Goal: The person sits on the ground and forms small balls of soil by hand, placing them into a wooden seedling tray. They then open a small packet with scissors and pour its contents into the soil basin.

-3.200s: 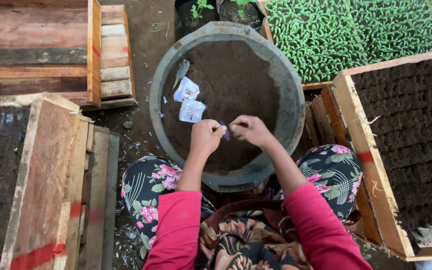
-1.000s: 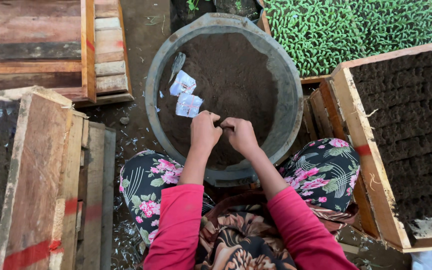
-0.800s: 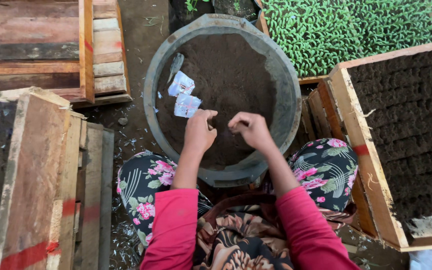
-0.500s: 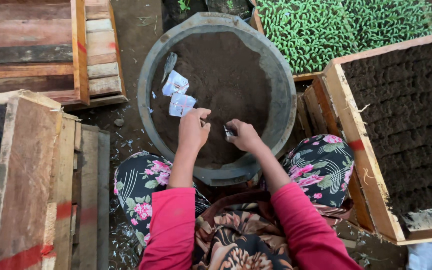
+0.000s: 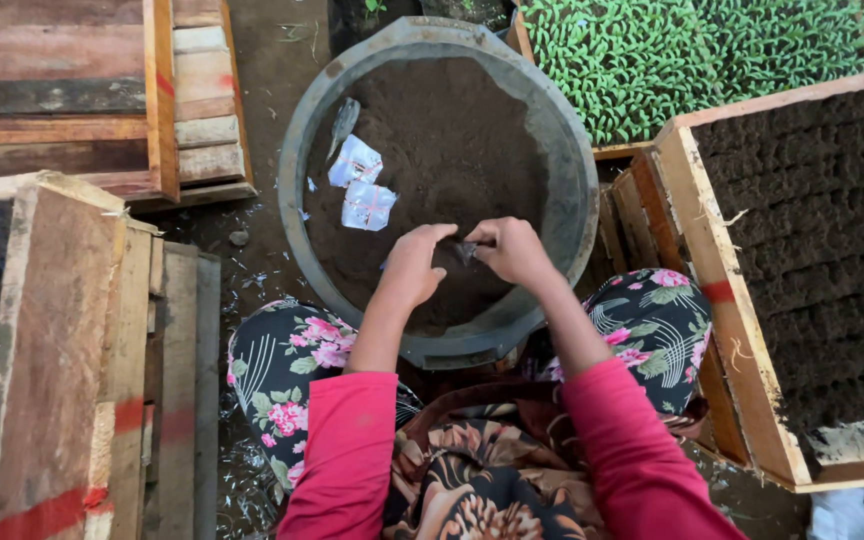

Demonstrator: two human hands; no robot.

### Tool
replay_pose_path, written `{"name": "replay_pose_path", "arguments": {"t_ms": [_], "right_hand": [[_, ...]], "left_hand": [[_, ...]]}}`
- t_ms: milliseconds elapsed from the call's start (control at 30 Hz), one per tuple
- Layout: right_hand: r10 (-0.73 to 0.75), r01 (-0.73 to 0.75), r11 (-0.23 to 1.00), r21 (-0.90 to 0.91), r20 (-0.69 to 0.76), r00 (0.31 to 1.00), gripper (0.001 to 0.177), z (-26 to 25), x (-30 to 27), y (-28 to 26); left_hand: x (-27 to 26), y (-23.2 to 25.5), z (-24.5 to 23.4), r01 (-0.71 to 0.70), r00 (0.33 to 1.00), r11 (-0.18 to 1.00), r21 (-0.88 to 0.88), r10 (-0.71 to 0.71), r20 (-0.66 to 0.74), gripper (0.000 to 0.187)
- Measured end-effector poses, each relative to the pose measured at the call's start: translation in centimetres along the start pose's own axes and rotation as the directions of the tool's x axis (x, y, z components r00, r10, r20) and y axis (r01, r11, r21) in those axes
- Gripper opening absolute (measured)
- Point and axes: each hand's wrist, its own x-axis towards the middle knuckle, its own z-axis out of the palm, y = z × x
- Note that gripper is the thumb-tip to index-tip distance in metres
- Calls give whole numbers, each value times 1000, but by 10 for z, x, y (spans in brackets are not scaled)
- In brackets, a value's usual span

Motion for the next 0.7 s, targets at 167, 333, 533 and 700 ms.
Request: {"name": "replay_pose_path", "arguments": {"t_ms": [167, 333, 533, 700], "right_hand": [[-23, -2, 983, 182, 137, 990, 18, -59, -42, -50], [-55, -17, 866, 500, 129, 990, 32, -86, -84, -53], [-215, 245, 957, 153, -187, 958, 44, -80, -111, -16], [-30, 91, 986, 142, -382, 924, 37, -141, -172, 16]], "left_hand": [[5, 11, 14, -12, 997, 974, -225, 28, 65, 48], [6, 7, 28, -16, 988, 882, -471, 86, 127, 43], [-5, 50, 22, 64, 968, 853, -519, 74, 241, 70], [-11, 42, 1, 36, 998, 989, -142, -44, -48, 47]]}}
